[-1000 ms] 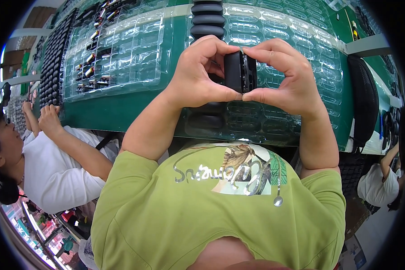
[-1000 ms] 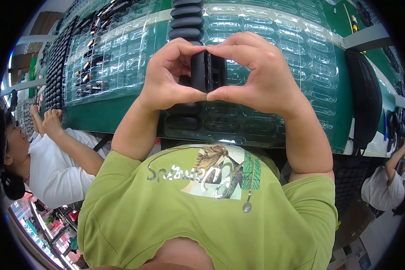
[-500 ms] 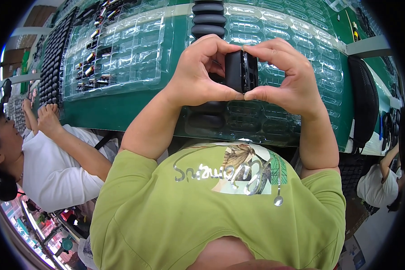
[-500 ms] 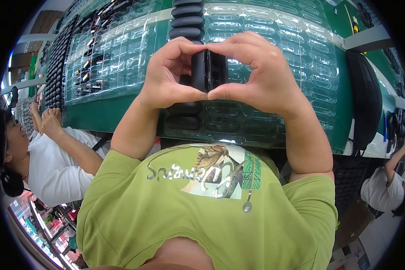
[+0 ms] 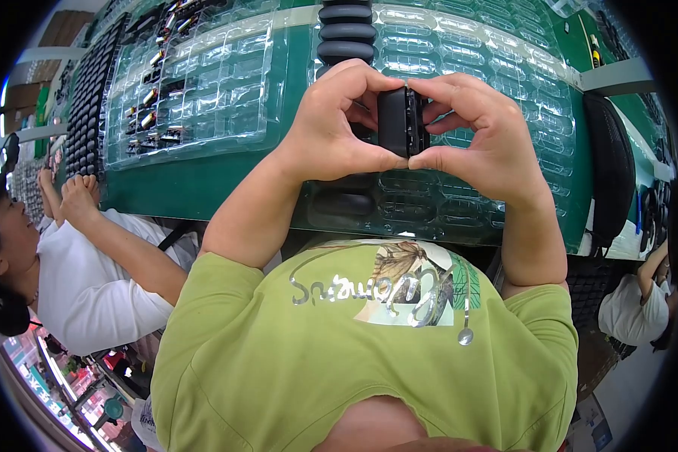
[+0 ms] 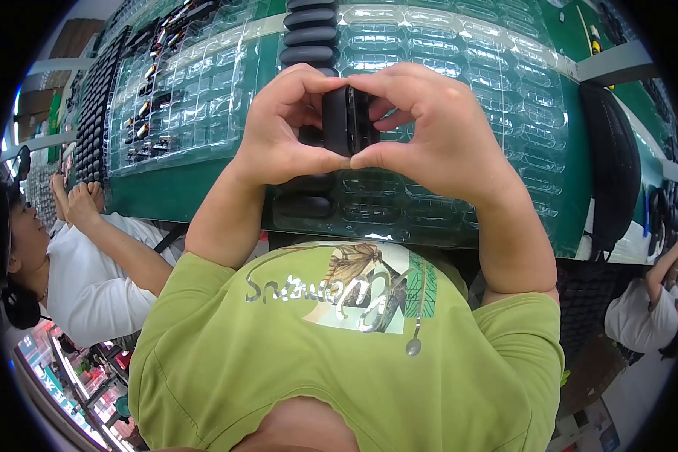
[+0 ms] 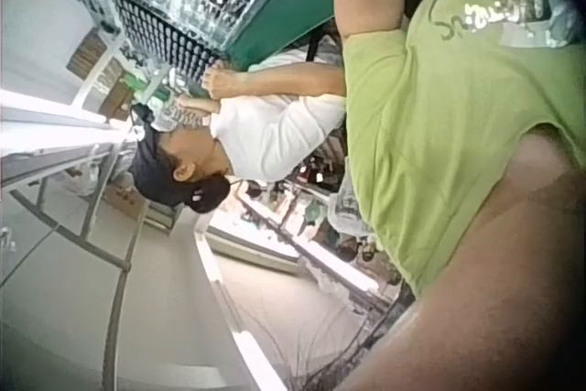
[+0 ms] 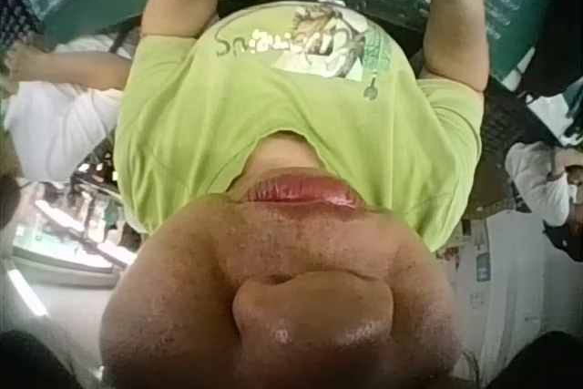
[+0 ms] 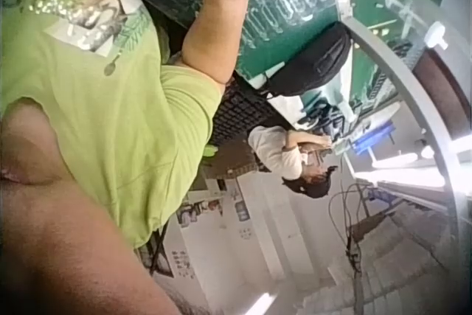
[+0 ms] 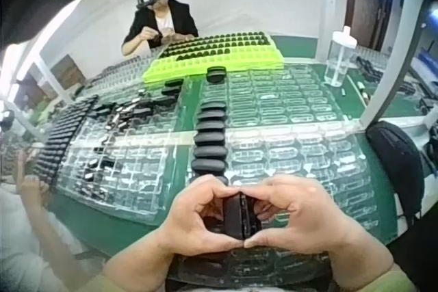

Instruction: The person assembles black plastic components by hand, likely earbud charging cases, on an industrial manufacturing assembly line.

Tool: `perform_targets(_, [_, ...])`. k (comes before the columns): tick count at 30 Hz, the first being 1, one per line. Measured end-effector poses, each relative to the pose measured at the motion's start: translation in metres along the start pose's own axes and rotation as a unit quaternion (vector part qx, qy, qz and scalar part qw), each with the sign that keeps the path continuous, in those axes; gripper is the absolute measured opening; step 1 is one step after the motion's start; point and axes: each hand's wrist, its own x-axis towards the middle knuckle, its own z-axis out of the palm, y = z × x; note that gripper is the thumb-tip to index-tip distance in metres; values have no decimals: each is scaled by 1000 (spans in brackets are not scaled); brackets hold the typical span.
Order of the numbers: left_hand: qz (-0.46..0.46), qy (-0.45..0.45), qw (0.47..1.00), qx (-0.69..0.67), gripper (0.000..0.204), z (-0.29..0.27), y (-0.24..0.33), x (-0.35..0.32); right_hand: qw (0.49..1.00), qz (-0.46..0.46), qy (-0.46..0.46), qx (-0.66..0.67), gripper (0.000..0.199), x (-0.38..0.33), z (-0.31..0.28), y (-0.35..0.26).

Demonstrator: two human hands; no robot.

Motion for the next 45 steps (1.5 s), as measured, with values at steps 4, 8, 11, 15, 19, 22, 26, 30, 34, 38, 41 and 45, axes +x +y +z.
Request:
perform_targets(4, [11,8,1000,-24,69,1,1,-1,992,-91,26,-85,70,2,0,6])
perform_targets(8, [6,7,1000,-16,70,0,0,-2,985,-118,29,-127,67,4,-2,6])
perform_targets(11, [16,9,1000,-17,72,1,0,-2,989,-108,32,-94,66,4,0,8])
perform_targets(15, [10,-18,999,-47,74,-3,4,-3,993,-98,28,-68,67,4,2,9])
perform_targets(19, [9,4,996,-85,75,4,2,-4,995,-94,33,-26,67,3,3,9])
perform_targets(22, [-15,6,996,-85,73,5,6,-1,995,-80,38,-46,68,3,1,10])
perform_targets(26, [-21,16,991,-130,72,7,9,-2,994,-90,32,-58,69,4,-2,14])
perform_targets(30, [15,2,996,-86,77,4,6,-5,996,-83,24,-9,70,2,3,14])
perform_targets(34, [35,-4,997,-62,81,0,4,-5,998,-64,16,4,71,2,5,12])
perform_targets(38, [-9,34,993,-115,80,6,8,0,997,-74,1,-17,69,6,1,22])
perform_targets(41, [-21,22,987,-156,65,5,8,0,996,-88,-16,-29,66,7,-4,25])
perform_targets(45, [-36,51,992,-113,50,3,12,4,990,-132,-9,-52,54,11,-5,25])
